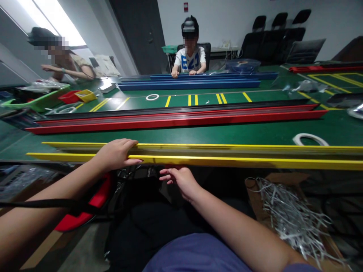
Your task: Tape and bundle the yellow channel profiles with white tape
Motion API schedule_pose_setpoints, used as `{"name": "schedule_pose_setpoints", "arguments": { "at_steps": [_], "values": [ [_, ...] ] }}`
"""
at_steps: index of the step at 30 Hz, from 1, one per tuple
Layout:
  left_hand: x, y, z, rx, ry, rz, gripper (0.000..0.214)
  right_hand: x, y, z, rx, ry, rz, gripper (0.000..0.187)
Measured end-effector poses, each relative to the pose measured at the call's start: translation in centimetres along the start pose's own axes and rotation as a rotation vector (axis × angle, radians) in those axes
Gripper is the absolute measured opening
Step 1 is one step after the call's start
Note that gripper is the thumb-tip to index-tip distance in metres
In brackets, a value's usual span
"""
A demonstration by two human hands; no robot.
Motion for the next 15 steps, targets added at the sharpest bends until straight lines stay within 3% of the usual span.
{"name": "schedule_pose_setpoints", "arguments": {
  "at_steps": [8,15],
  "values": [
    [0.7,0.3,-0.3,-0.014,-0.035,-0.028,0.082,0.0,0.1,-0.6,0.141,0.044,0.092,0.027],
    [1.2,0.3,-0.6,0.005,-0.047,0.001,0.084,-0.4,-0.1,-0.5,0.155,0.076,0.117,0.025]
  ]
}}
Point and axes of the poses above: each hand's wrist, its own z-axis towards the middle knuckle, its own x-axis out of the palm, y = z × x, the point moved 5 cm from there along z, towards the middle knuckle, and after that the axes turned 9 degrees about -y, right-handed, at the moved point
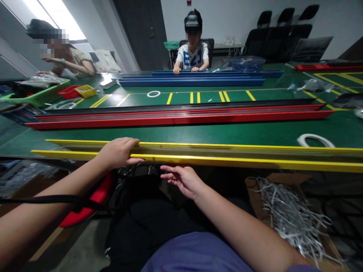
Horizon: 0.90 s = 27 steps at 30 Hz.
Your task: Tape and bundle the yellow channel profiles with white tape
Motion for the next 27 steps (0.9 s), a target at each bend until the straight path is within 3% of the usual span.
{"name": "schedule_pose_setpoints", "arguments": {
  "at_steps": [11,18,22,27],
  "values": [
    [0.0,-0.8,-0.1,0.005,0.021,0.04,0.082,-0.1,-0.1,0.0,0.026,-0.03,-0.002,0.023],
    [-0.9,-2.3,0.2,0.014,0.103,0.003,0.082,-0.5,-0.4,0.5,0.022,0.033,0.045,0.061],
    [-1.3,-5.7,1.9,0.004,0.123,-0.066,0.087,-0.4,-0.2,0.5,0.078,-0.006,0.064,0.071],
    [-1.7,-12.7,6.0,0.045,0.116,-0.144,0.07,-0.1,0.1,0.3,0.067,-0.022,0.091,0.063]
  ]
}}
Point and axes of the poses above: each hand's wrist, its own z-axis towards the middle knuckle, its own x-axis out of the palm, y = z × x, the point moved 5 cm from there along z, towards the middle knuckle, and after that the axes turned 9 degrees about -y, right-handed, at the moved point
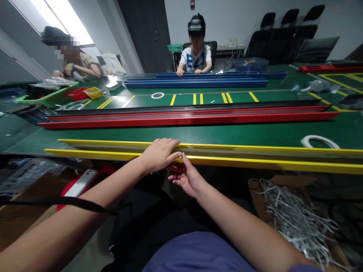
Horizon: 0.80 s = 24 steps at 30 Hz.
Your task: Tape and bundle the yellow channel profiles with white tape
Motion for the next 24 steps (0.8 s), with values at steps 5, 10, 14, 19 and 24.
{"name": "schedule_pose_setpoints", "arguments": {
  "at_steps": [5,10,14,19,24],
  "values": [
    [-0.1,-4.6,3.7,-0.061,-0.052,-0.044,0.059,-0.5,-0.3,0.6,-0.037,0.119,0.027,0.078],
    [0.3,-5.6,5.0,-0.161,-0.021,0.009,0.063,-1.5,-0.4,0.8,-0.062,0.346,-0.007,0.081],
    [0.7,-5.3,5.0,-0.177,-0.032,0.066,0.061,-2.2,-0.6,1.1,-0.049,0.339,-0.102,0.068],
    [1.1,-5.1,4.9,-0.17,-0.036,0.093,0.059,-2.3,-0.8,1.6,-0.015,0.324,-0.093,0.068],
    [1.2,-5.1,5.0,-0.153,-0.024,0.116,0.057,-2.4,-0.8,1.7,0.007,0.292,-0.122,0.064]
  ]
}}
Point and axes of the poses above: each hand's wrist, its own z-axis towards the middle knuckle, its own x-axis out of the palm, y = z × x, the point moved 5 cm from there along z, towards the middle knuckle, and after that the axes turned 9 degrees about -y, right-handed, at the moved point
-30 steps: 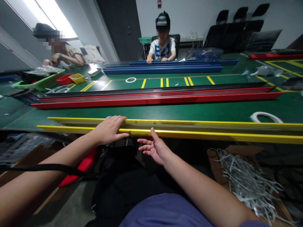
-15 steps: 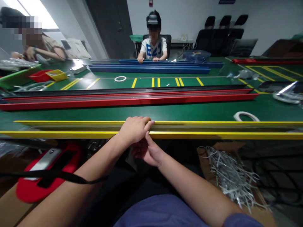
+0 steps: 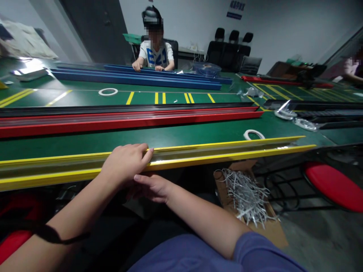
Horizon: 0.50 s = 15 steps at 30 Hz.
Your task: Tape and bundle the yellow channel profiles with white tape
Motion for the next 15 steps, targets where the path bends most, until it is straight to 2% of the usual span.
{"name": "schedule_pose_setpoints", "arguments": {
  "at_steps": [4,12,15],
  "values": [
    [0.1,0.0,0.1,-0.024,0.011,0.001,0.058,-0.1,0.2,0.1,-0.043,0.022,-0.026,0.078],
    [-0.2,-0.2,0.0,-0.045,-0.004,0.014,0.06,-1.0,0.0,0.8,-0.073,0.044,-0.127,0.08],
    [-0.4,-0.3,-0.1,-0.038,-0.025,0.019,0.06,-1.3,0.3,1.0,-0.128,0.074,-0.208,0.077]
  ]
}}
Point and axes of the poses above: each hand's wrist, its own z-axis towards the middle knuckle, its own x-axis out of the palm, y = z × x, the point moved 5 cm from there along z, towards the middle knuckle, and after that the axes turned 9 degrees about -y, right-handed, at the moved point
